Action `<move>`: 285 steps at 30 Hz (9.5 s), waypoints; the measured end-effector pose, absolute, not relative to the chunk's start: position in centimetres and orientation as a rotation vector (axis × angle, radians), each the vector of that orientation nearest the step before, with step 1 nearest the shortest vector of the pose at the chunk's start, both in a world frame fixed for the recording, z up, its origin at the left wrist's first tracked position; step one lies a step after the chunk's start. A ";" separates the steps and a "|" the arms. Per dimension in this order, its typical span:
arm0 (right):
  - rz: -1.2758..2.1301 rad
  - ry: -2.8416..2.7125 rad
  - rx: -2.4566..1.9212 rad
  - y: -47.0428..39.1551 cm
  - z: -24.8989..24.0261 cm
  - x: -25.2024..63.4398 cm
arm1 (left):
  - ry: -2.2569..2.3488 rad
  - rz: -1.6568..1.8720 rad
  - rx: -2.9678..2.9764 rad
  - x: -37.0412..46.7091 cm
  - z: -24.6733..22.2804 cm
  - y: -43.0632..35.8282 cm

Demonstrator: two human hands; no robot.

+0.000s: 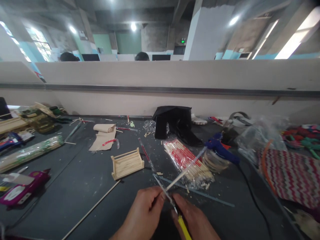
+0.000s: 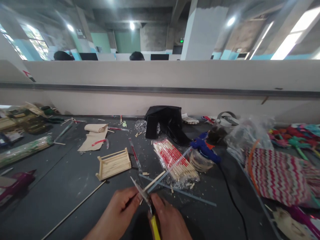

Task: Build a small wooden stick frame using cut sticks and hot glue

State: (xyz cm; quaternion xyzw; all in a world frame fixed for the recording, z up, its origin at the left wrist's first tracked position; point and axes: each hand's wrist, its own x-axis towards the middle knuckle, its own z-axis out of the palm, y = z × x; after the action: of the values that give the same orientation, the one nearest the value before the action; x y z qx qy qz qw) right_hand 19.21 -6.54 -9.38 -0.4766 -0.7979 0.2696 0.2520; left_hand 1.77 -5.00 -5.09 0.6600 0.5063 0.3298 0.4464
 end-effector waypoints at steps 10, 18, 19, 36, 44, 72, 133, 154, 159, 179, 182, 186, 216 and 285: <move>0.717 -2.258 -1.669 -8.2 -10.6 22.9 | 1.172 0.706 1.591 0.5 -6.0 -6.0; 0.513 -2.396 -1.811 -6.9 -9.8 24.4 | 1.462 0.896 1.931 -4.5 -6.2 -5.0; 0.495 -2.444 -1.773 -6.7 -9.9 24.5 | 1.502 0.868 1.955 -4.9 -6.4 -5.2; -0.067 -2.661 -0.904 -2.5 -5.5 12.9 | 1.494 0.489 1.937 -4.9 -6.8 -6.8; 0.042 -2.603 -1.133 2.5 -6.5 10.5 | 1.912 0.955 1.547 -12.3 -9.6 -4.6; 0.074 -2.577 -1.178 4.5 -9.4 8.2 | 1.705 1.067 1.474 -14.1 -13.2 -1.0; 0.711 -2.402 -0.870 8.9 -11.3 10.3 | 1.732 1.063 1.599 -14.1 -13.2 -0.9; 0.844 -2.321 -0.828 9.0 -11.7 10.2 | 1.692 0.983 1.726 -14.4 -13.0 -0.8; 0.905 -2.315 -0.819 9.0 -11.7 10.2 | 1.700 0.956 1.746 -14.5 -13.0 -0.9; 0.983 -2.328 -0.839 9.7 -12.0 11.3 | 1.685 0.916 1.792 -14.9 -13.1 -1.1; 0.952 -2.348 -0.822 9.6 -12.0 11.3 | 1.685 0.900 1.795 -14.9 -13.2 -1.1; 0.906 -2.389 -0.792 9.4 -11.7 11.4 | 1.673 0.874 1.798 -14.9 -13.0 -1.1; 0.581 -2.175 -1.124 8.8 -7.6 12.8 | 1.761 0.819 1.717 -14.5 -11.7 -1.8; 1.703 -1.219 -1.288 -3.7 -7.3 16.0 | 0.988 1.059 0.775 1.0 -6.6 -0.7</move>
State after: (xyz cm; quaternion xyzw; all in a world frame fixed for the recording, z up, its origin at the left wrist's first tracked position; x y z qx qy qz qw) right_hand 16.04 -3.72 -7.29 -0.4936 -0.4673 0.6526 0.3347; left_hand 0.96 -0.71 -6.55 0.3455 0.4404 0.4717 0.6813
